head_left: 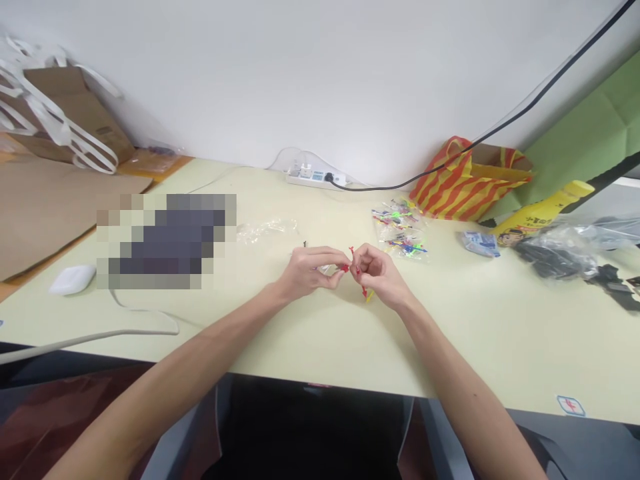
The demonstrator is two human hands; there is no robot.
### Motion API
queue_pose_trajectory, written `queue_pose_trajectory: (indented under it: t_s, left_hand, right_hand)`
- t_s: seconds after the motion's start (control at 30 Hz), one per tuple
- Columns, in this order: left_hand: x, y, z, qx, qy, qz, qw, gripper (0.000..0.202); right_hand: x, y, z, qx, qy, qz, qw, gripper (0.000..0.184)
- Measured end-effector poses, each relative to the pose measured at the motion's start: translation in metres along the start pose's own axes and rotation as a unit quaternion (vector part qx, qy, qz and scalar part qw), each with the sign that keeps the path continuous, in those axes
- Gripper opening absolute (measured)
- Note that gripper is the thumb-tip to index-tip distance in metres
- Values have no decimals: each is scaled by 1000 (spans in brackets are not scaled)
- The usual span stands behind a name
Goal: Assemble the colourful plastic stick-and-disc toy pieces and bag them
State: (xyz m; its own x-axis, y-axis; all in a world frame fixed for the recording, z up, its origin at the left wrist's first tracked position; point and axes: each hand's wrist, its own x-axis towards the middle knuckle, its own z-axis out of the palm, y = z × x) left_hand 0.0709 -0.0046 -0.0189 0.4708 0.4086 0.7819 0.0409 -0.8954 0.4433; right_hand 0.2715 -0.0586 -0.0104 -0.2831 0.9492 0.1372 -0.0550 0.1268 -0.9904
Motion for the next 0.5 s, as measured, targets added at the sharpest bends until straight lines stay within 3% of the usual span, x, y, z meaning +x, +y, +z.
queue_pose_trajectory:
  t_s: [0.13,0.23,0.37,0.5]
  left_hand:
    - [2,-7,-9,3,27,-27,999,13]
    - [2,-16,-12,32,13,-44,998,15]
    - [-2,-25,-11,97,-100,-51,989,15]
    - [-4,-29,-6,136,-186,-62,971,17]
  right_hand:
    - [0,-3,-7,-14,11,0,1000,24]
    - [1,-1,-11,-141,73,-20,987,17]
    - [3,10,-12,-362,133,-33,922,14]
    - [2,21,-6,-440,98,-15,893,17]
